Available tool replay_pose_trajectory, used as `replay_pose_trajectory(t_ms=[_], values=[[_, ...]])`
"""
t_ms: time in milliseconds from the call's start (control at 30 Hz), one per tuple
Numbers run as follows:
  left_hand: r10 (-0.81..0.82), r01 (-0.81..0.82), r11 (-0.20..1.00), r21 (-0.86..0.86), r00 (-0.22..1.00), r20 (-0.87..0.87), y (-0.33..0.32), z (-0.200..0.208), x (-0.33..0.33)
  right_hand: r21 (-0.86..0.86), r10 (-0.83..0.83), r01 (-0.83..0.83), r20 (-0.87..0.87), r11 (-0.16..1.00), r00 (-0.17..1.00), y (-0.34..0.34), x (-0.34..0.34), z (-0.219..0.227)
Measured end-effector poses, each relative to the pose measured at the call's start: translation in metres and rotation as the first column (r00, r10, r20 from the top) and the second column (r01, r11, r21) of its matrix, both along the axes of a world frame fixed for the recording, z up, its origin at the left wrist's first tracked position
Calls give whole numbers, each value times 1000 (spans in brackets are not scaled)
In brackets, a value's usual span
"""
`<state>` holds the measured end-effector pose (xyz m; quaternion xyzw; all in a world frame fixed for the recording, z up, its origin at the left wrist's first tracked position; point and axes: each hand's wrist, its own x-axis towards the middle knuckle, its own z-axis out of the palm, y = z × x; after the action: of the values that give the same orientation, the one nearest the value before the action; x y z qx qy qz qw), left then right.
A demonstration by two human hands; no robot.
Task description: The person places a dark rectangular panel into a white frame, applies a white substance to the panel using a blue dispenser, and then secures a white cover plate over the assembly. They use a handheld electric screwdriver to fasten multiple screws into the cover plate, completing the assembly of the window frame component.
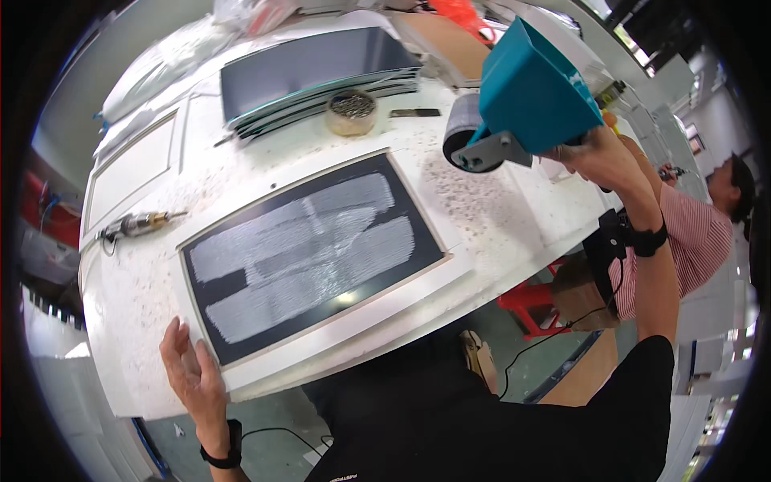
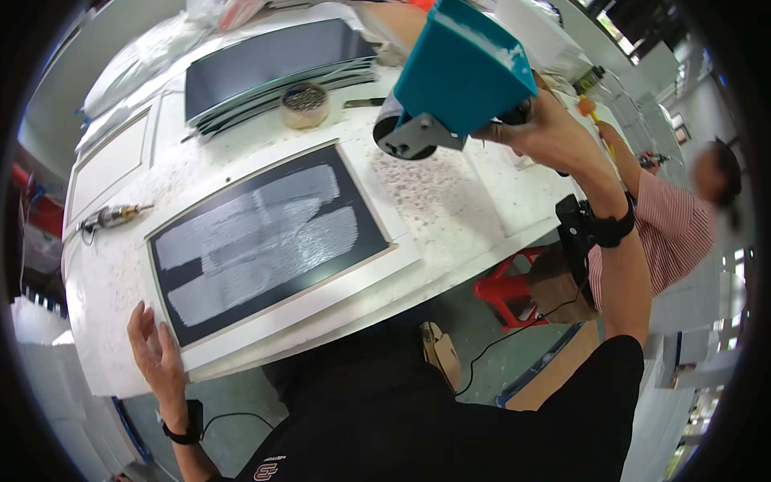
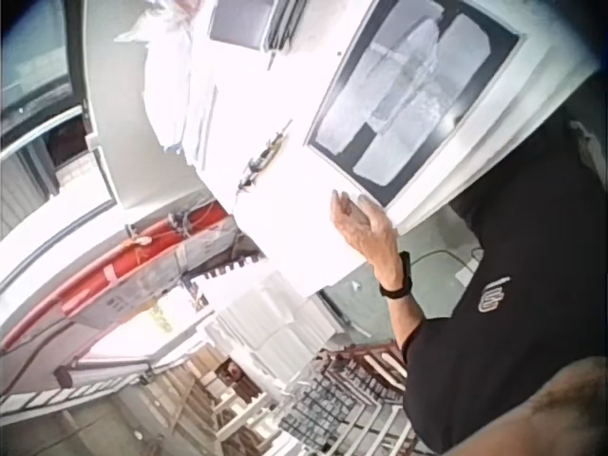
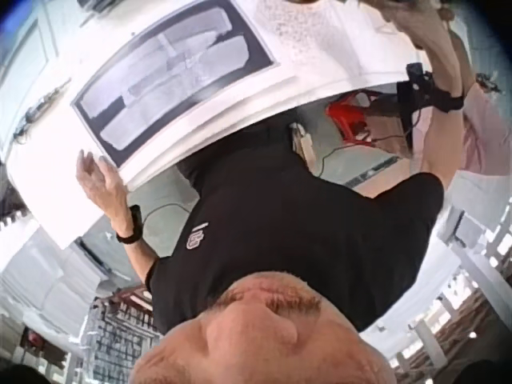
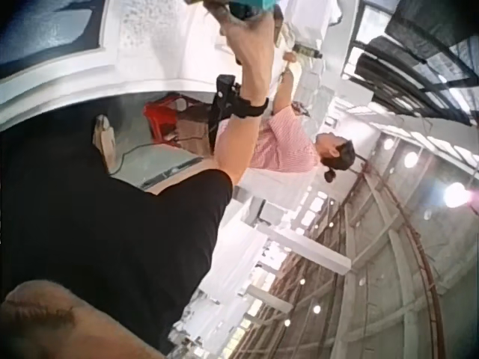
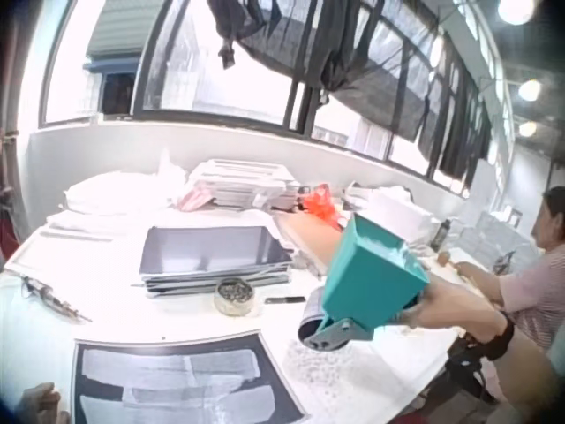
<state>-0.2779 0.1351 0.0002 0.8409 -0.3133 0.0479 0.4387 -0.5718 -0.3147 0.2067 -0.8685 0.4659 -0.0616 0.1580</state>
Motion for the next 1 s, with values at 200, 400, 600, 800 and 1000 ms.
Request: replay_pose_trajectory(t_ms=[200,400,600,800,1000], values=[[40,-41,999,18,998,52,2,-14,4,29,87,-94,181,995,980,-101,-80,38],[-38,37,998,41,999,19,7,-18,13,-13,-125,125,37,992,991,-150,-140,18],[-3,-32,976,213,987,163,-2,12,-2,-20,-221,221,14,975,975,-151,-162,-2],[-11,-39,976,216,974,224,-5,12,-2,11,-188,188,12,982,982,-167,-185,-22],[4,-49,979,197,974,227,-2,14,-3,57,-165,160,100,985,981,-174,-187,-49]])
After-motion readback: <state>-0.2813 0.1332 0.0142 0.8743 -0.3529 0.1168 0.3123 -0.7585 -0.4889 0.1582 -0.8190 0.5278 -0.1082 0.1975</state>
